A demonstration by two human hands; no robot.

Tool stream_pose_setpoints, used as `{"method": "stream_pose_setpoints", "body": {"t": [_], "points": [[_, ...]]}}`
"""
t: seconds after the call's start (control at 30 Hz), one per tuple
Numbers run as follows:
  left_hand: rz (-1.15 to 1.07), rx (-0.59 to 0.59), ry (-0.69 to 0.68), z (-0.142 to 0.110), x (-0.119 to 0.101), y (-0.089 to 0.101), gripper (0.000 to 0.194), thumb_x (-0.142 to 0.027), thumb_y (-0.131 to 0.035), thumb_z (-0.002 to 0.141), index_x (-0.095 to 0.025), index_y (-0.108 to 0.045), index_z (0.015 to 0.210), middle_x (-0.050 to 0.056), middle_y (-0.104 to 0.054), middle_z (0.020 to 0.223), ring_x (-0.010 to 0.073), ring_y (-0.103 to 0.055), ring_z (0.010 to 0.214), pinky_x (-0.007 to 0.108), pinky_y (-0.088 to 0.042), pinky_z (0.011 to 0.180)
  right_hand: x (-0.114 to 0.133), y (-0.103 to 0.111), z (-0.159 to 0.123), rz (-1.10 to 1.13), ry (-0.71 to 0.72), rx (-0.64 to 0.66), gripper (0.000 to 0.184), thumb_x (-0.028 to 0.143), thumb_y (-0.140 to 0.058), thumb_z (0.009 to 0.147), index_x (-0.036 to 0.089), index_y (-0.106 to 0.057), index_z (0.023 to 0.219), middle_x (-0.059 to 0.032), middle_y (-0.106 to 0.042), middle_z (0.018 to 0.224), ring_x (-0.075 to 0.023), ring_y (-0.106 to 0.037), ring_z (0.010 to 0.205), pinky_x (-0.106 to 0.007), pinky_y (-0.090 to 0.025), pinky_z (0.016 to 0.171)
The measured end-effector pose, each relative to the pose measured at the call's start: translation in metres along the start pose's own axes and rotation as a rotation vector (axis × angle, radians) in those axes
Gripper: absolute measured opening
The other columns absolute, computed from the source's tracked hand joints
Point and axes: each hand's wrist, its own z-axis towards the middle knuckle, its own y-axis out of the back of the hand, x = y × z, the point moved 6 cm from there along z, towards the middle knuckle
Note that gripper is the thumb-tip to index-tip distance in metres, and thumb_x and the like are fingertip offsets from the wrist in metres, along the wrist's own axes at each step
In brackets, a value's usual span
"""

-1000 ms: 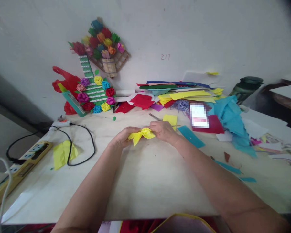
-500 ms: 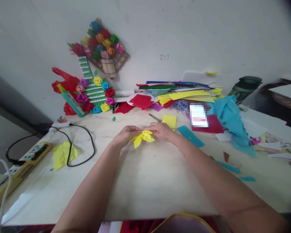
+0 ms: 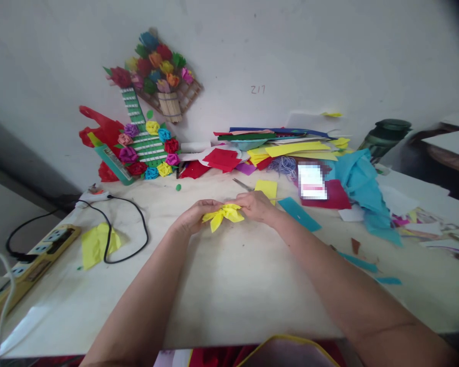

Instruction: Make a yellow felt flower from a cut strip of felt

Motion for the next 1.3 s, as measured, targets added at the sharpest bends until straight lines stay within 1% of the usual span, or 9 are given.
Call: {"method": "stream_pose_setpoints", "body": {"t": [0.2, 0.37, 0.5, 0.67, 0.8, 0.93, 1.03, 1.17, 1.3], "points": [[-0.237, 0.059, 0.045, -0.002, 0.001, -0.004, 0.019, -0.011, -0.055, 0.063, -0.007, -0.059, 0.081, 0.008, -0.062, 0.074, 0.0115, -0.057, 0.061, 0.019, -0.045, 0.056, 0.012, 0.006, -0.002, -0.127, 0.06, -0.075, 0.03, 0.031, -0.035, 0.082, 0.028, -0.06, 0.098, 0.0001, -0.057, 0.069, -0.0104, -0.047, 0.062, -0.024, -0.022, 0.05], [-0.376, 0.025, 0.124, -0.005, 0.003, -0.007, 0.017, -0.011, -0.052, 0.064, -0.008, -0.058, 0.08, 0.006, -0.059, 0.066, 0.0083, -0.054, 0.053, 0.013, -0.041, 0.043, 0.02, 0.011, -0.003, -0.207, 0.118, -0.123, 0.031, 0.028, -0.031, 0.085, 0.022, -0.06, 0.092, -0.0021, -0.055, 0.069, -0.0108, -0.043, 0.062, -0.025, -0.02, 0.051], [-0.439, -0.042, 0.066, -0.009, -0.004, -0.009, 0.015, -0.009, -0.05, 0.062, -0.009, -0.058, 0.074, 0.005, -0.058, 0.063, 0.0073, -0.052, 0.05, 0.014, -0.043, 0.047, 0.027, 0.013, -0.003, -0.299, 0.178, -0.19, 0.031, 0.024, -0.03, 0.086, 0.019, -0.06, 0.084, -0.0031, -0.055, 0.069, -0.0113, -0.043, 0.063, -0.027, -0.021, 0.052], [-0.393, -0.088, -0.041, -0.007, -0.009, -0.005, 0.011, -0.009, -0.052, 0.06, -0.008, -0.059, 0.068, 0.006, -0.06, 0.064, 0.0087, -0.055, 0.054, 0.016, -0.044, 0.052, 0.033, 0.01, -0.005, -0.358, 0.249, -0.277, 0.029, 0.022, -0.031, 0.086, 0.019, -0.056, 0.098, -0.0026, -0.055, 0.071, -0.0116, -0.045, 0.065, -0.028, -0.025, 0.053], [-0.212, -0.078, -0.119, -0.004, -0.009, -0.001, 0.014, -0.013, -0.06, 0.058, -0.009, -0.06, 0.072, 0.006, -0.062, 0.066, 0.0115, -0.056, 0.055, 0.021, -0.045, 0.055, 0.026, 0.003, -0.006, -0.34, 0.227, -0.295, 0.029, 0.021, -0.033, 0.085, 0.02, -0.053, 0.106, -0.002, -0.055, 0.07, -0.0116, -0.047, 0.066, -0.027, -0.028, 0.053], [-0.092, -0.064, -0.133, -0.005, -0.008, -0.001, 0.025, -0.017, -0.063, 0.06, -0.011, -0.059, 0.083, 0.007, -0.064, 0.075, 0.0146, -0.059, 0.061, 0.027, -0.046, 0.063, 0.013, -0.001, -0.007, -0.269, 0.184, -0.284, 0.03, 0.026, -0.038, 0.083, 0.024, -0.052, 0.11, -0.0004, -0.056, 0.071, -0.0104, -0.049, 0.066, -0.025, -0.029, 0.053], [-0.039, -0.037, -0.143, -0.005, -0.008, -0.003, 0.029, -0.019, -0.064, 0.061, -0.011, -0.058, 0.088, 0.008, -0.064, 0.078, 0.0166, -0.06, 0.065, 0.027, -0.045, 0.063, 0.007, -0.004, -0.007, -0.21, 0.161, -0.257, 0.031, 0.029, -0.041, 0.081, 0.025, -0.052, 0.11, 0.0008, -0.056, 0.07, -0.0093, -0.05, 0.064, -0.022, -0.029, 0.052], [-0.012, -0.03, -0.151, -0.003, -0.006, -0.003, 0.031, -0.02, -0.064, 0.061, -0.01, -0.057, 0.089, 0.009, -0.063, 0.078, 0.0176, -0.06, 0.066, 0.027, -0.045, 0.062, 0.004, -0.006, -0.006, -0.152, 0.139, -0.21, 0.032, 0.023, -0.041, 0.08, 0.027, -0.051, 0.111, 0.001, -0.06, 0.074, -0.0093, -0.052, 0.065, -0.021, -0.03, 0.053], [-0.01, -0.039, -0.153, -0.002, -0.005, -0.002, 0.032, -0.021, -0.065, 0.06, -0.011, -0.057, 0.089, 0.009, -0.063, 0.08, 0.0174, -0.06, 0.067, 0.027, -0.044, 0.063, 0.001, -0.005, -0.005, -0.119, 0.059, -0.183, 0.032, 0.028, -0.039, 0.081, 0.024, -0.05, 0.111, -0.0001, -0.064, 0.081, -0.0121, -0.056, 0.07, -0.022, -0.033, 0.055]]}}
